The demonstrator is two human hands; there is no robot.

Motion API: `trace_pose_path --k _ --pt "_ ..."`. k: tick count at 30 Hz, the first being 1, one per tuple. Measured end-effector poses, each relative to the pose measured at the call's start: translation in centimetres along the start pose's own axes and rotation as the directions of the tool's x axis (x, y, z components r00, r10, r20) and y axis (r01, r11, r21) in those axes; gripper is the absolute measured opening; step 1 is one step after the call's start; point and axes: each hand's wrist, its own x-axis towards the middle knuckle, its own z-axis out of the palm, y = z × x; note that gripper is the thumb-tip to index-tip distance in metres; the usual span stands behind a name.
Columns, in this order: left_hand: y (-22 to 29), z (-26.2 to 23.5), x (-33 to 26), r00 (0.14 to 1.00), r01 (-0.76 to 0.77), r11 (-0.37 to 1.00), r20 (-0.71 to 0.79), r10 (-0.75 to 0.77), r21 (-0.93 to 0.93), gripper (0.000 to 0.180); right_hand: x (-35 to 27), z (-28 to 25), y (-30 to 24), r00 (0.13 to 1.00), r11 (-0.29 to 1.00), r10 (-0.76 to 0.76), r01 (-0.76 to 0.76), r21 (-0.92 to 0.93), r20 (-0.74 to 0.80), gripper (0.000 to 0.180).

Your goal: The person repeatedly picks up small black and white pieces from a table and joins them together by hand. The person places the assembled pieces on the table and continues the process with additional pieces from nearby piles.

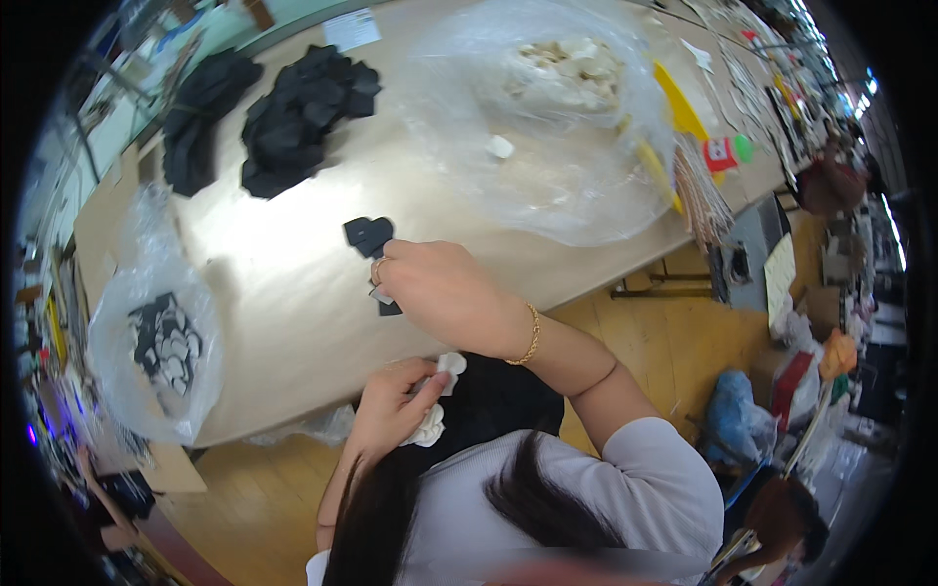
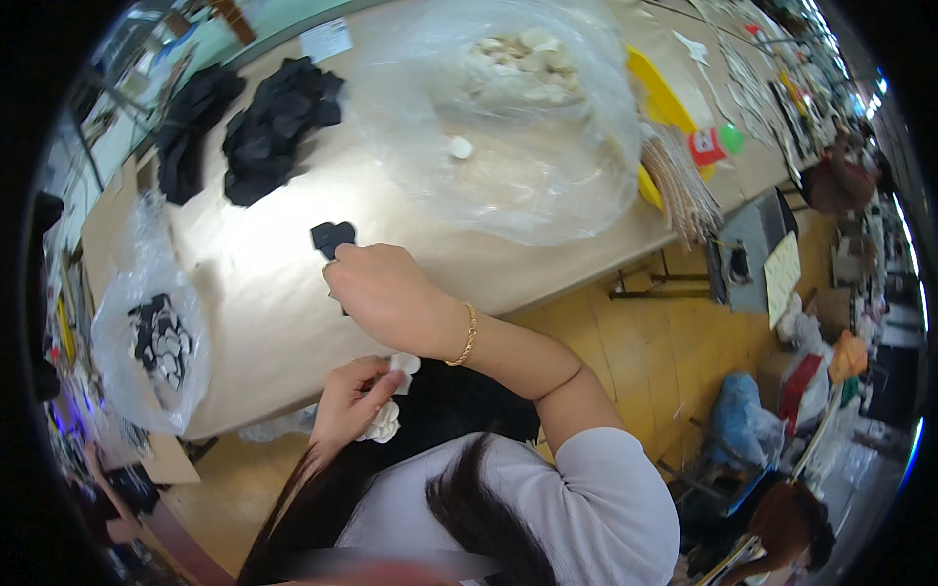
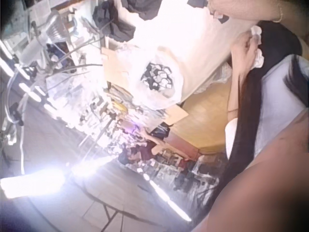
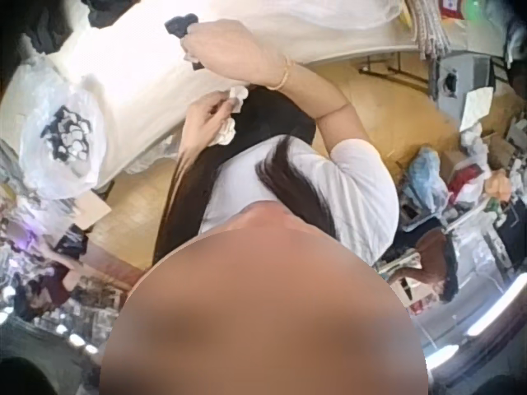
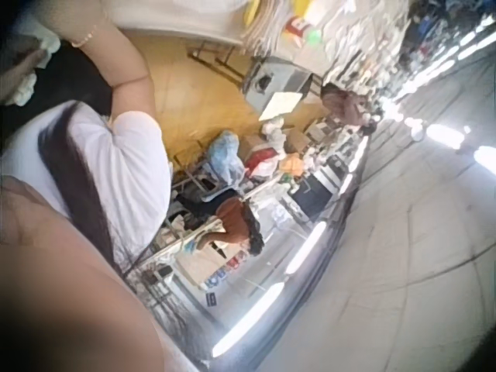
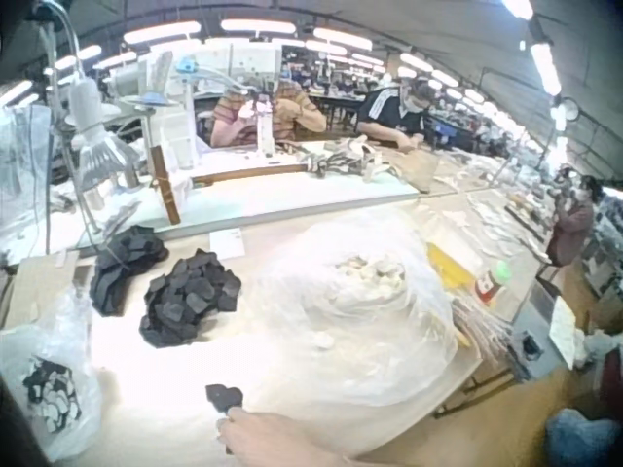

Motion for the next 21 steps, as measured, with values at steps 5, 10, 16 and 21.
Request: trace_pose_path --k 5,10,16,21 --pt "-0.9 -0.4 -1.2 0.999 0.026 0.998 0.039 -0.028 0.049 0.033 5.4 0.6 -5.6 0.946 0.972 -0.198 0.224 -0.076 0.255 0.013" --pt "-1.1 0.0 -1.4 0.988 -0.131 0.990 -0.079 0.135 0.056 0.033 10.5 2.2 -11.7 0.960 0.666 -0.277 0.166 0.727 0.034 0.036" --pt "-2.4 -2.2 -3.3 0.976 0.108 0.987 -0.175 -0.128 -0.120 0.030 8.4 2.5 -8.5 0.936 0.765 -0.350 0.266 0.586 0.032 0.029" --pt "-2.2 -3.8 -2.8 0.969 0.003 0.585 -0.142 -0.202 -0.811 0.025 2.9 1.0 -1.8 0.949 0.590 -0.311 0.149 0.794 0.052 0.027"
